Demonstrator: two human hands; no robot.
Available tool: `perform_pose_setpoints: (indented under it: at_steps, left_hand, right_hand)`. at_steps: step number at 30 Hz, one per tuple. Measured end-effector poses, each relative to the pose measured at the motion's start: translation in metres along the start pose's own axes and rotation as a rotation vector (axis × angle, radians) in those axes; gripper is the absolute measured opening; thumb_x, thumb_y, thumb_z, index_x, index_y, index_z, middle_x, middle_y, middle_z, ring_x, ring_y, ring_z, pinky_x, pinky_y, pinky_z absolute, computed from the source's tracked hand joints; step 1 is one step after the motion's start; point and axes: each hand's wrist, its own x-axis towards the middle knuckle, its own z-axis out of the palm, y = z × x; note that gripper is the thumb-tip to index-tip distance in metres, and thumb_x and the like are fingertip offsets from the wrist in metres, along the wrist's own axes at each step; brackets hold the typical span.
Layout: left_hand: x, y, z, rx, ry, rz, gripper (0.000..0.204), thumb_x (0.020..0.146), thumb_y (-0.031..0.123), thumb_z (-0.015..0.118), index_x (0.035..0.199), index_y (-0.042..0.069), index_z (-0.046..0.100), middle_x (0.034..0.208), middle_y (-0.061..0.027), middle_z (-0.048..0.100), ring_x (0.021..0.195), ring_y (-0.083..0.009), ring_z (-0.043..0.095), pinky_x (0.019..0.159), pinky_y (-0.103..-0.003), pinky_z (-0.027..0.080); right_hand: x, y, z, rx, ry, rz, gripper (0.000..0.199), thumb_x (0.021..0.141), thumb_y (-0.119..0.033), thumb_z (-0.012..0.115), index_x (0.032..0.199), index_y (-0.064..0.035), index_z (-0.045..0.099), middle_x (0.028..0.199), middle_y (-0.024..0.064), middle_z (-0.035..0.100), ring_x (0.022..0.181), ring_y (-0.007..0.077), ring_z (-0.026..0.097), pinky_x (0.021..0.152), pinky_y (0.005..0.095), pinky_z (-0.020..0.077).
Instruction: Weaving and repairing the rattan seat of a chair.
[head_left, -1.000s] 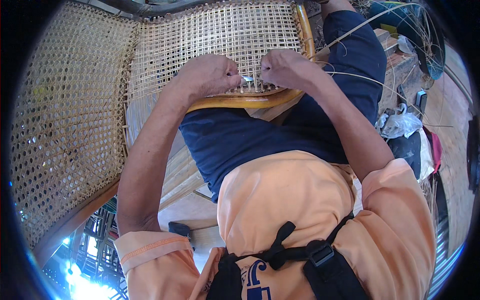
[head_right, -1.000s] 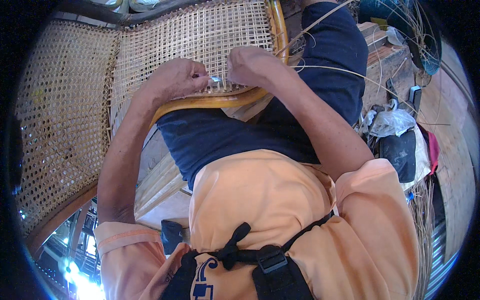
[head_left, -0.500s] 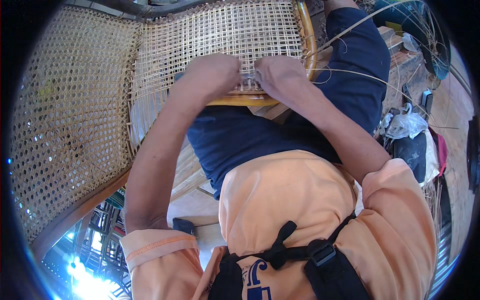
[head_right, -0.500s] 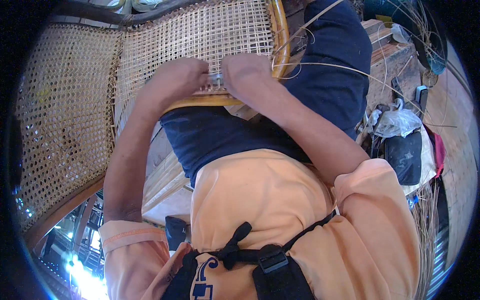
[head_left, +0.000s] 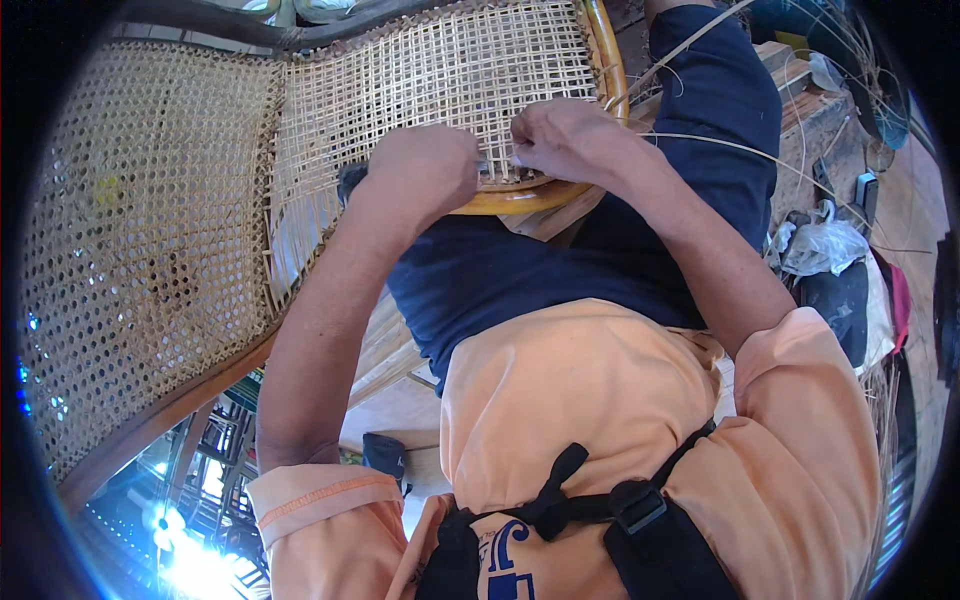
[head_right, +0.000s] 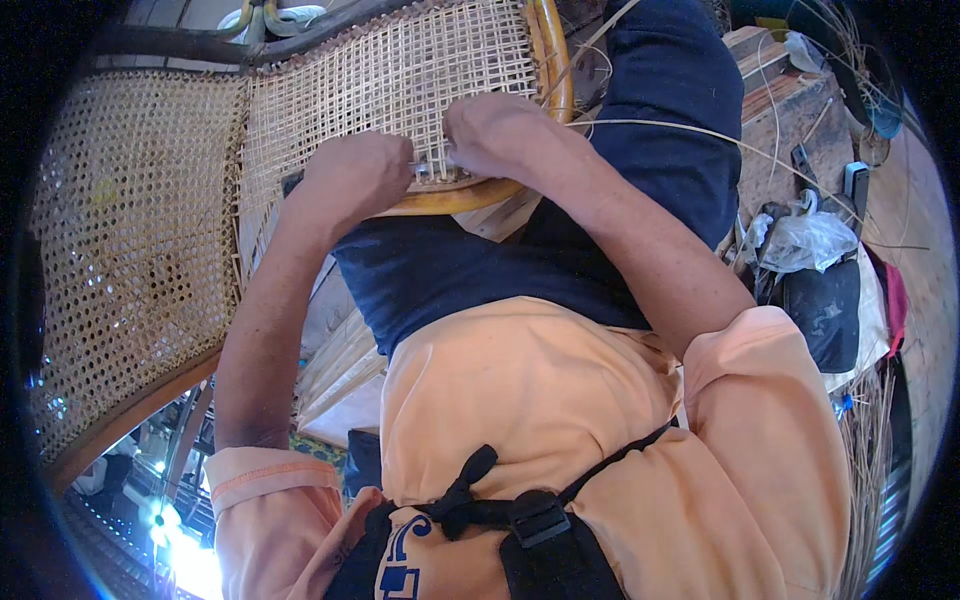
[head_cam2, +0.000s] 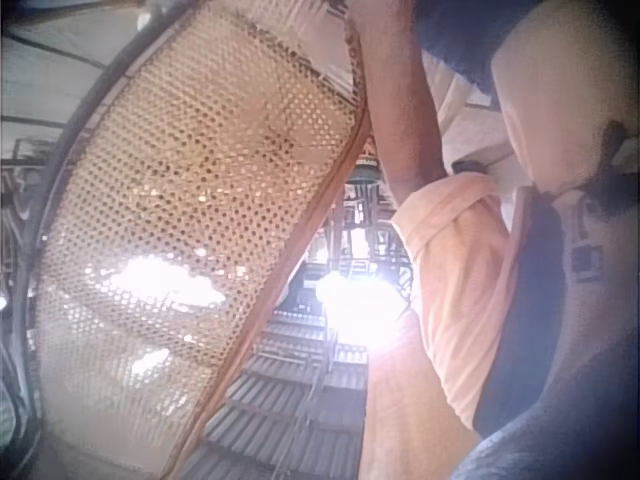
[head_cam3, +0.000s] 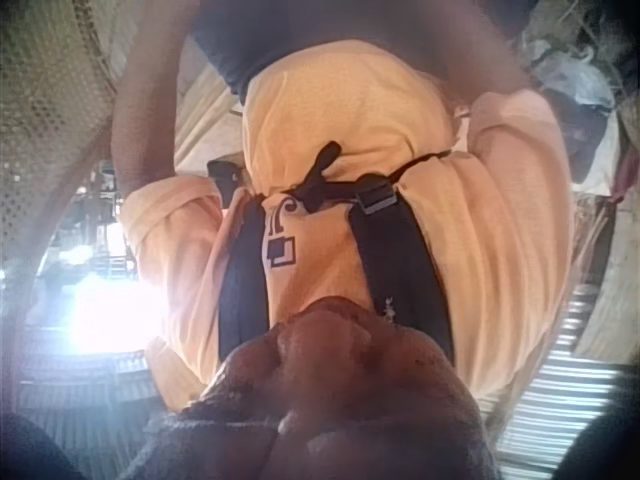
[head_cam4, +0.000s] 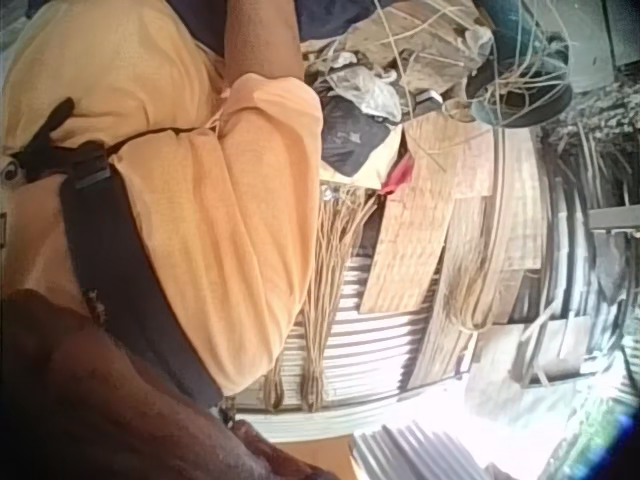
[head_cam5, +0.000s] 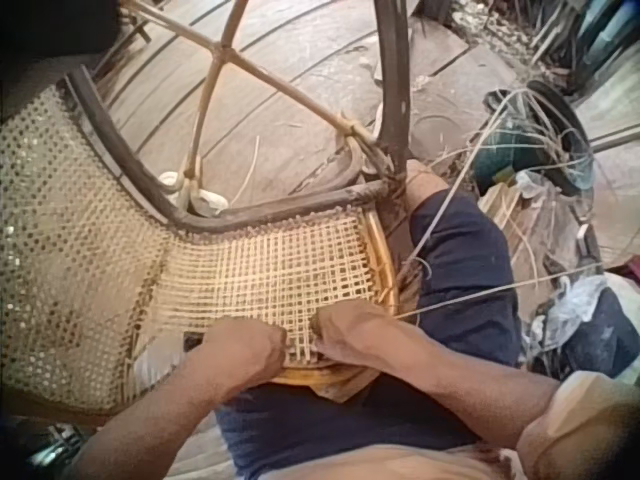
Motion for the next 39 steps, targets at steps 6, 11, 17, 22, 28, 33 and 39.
perform_pose_setpoints:
  at_steps: [6, 11, 17, 22, 28, 33, 39]
  left_hand:
    - [0.007, -0.025, 0.001, -0.363, -0.088, 0.055, 0.023, 0.076, 0.023, 0.052, 0.08, 0.002, 0.063, 0.073, -0.0173, 0.062, 0.066, -0.0314, 0.061, 0.063, -0.04, 0.048]
    - [0.015, -0.039, 0.01, -0.573, -0.22, -0.021, 0.025, 0.074, 0.025, 0.056, 0.08, 0.002, 0.063, 0.063, -0.009, 0.059, 0.056, -0.02, 0.052, 0.058, -0.035, 0.043]
    - [0.01, -0.035, 0.009, -0.591, -0.173, -0.011, 0.026, 0.074, 0.026, 0.057, 0.083, 0.002, 0.065, 0.062, -0.008, 0.058, 0.057, -0.0175, 0.051, 0.058, -0.033, 0.043]
    - [0.006, -0.037, 0.01, -0.562, -0.135, 0.012, 0.032, 0.078, 0.032, 0.056, 0.082, 0.002, 0.065, 0.065, -0.0118, 0.06, 0.06, -0.0218, 0.055, 0.062, -0.034, 0.045]
    - [0.01, -0.001, 0.001, -0.149, -0.089, -0.183, 0.049, 0.078, 0.053, 0.055, 0.082, 0.006, 0.068, 0.077, -0.0146, 0.066, 0.077, -0.0302, 0.064, 0.067, -0.042, 0.05]
    - [0.008, -0.005, 0.001, -0.215, -0.147, -0.213, 0.054, 0.078, 0.058, 0.055, 0.081, 0.006, 0.068, 0.079, -0.0141, 0.066, 0.079, -0.0304, 0.065, 0.067, -0.043, 0.05]
    - [0.005, 0.0, -0.004, -0.227, -0.169, -0.3, 0.056, 0.076, 0.061, 0.055, 0.079, 0.007, 0.068, 0.078, -0.0142, 0.066, 0.079, -0.0304, 0.064, 0.069, -0.042, 0.05]
  right_hand:
    - [0.0, 0.006, 0.003, 0.032, 0.035, -0.061, 0.02, 0.076, -0.017, 0.052, 0.078, 0.0004, 0.062, 0.075, 0.0218, 0.059, 0.074, 0.0358, 0.061, 0.066, 0.0409, 0.0486]
    - [0.002, 0.003, 0.001, 0.004, -0.014, -0.026, 0.019, 0.075, -0.015, 0.051, 0.077, 0.001, 0.061, 0.074, 0.0215, 0.059, 0.072, 0.0358, 0.061, 0.065, 0.0406, 0.0486]
    - [0.0, -0.002, 0.004, 0.137, 0.047, 0.029, 0.023, 0.073, -0.017, 0.051, 0.081, 0.0006, 0.063, 0.077, 0.0228, 0.062, 0.075, 0.0366, 0.063, 0.07, 0.042, 0.0496]
    - [0.001, 0.0, 0.013, 0.058, 0.137, -0.027, 0.021, 0.073, -0.016, 0.05, 0.078, 0.0003, 0.063, 0.073, 0.0223, 0.062, 0.071, 0.0374, 0.063, 0.065, 0.0435, 0.0501]
    - [0.0, 0.0, 0.002, -0.013, -0.057, 0.04, 0.025, 0.076, -0.019, 0.05, 0.085, -0.0005, 0.063, 0.079, 0.0216, 0.062, 0.077, 0.0351, 0.062, 0.071, 0.0406, 0.05]
    - [0.0, -0.005, 0.0, 0.023, -0.06, 0.058, 0.026, 0.076, -0.019, 0.049, 0.085, 0.0011, 0.064, 0.078, 0.0231, 0.062, 0.076, 0.0359, 0.062, 0.071, 0.0408, 0.0502]
    - [-0.002, -0.004, -0.001, 0.05, -0.015, 0.027, 0.025, 0.075, -0.019, 0.05, 0.083, 0.0003, 0.064, 0.078, 0.0223, 0.062, 0.073, 0.036, 0.063, 0.068, 0.0408, 0.0507]
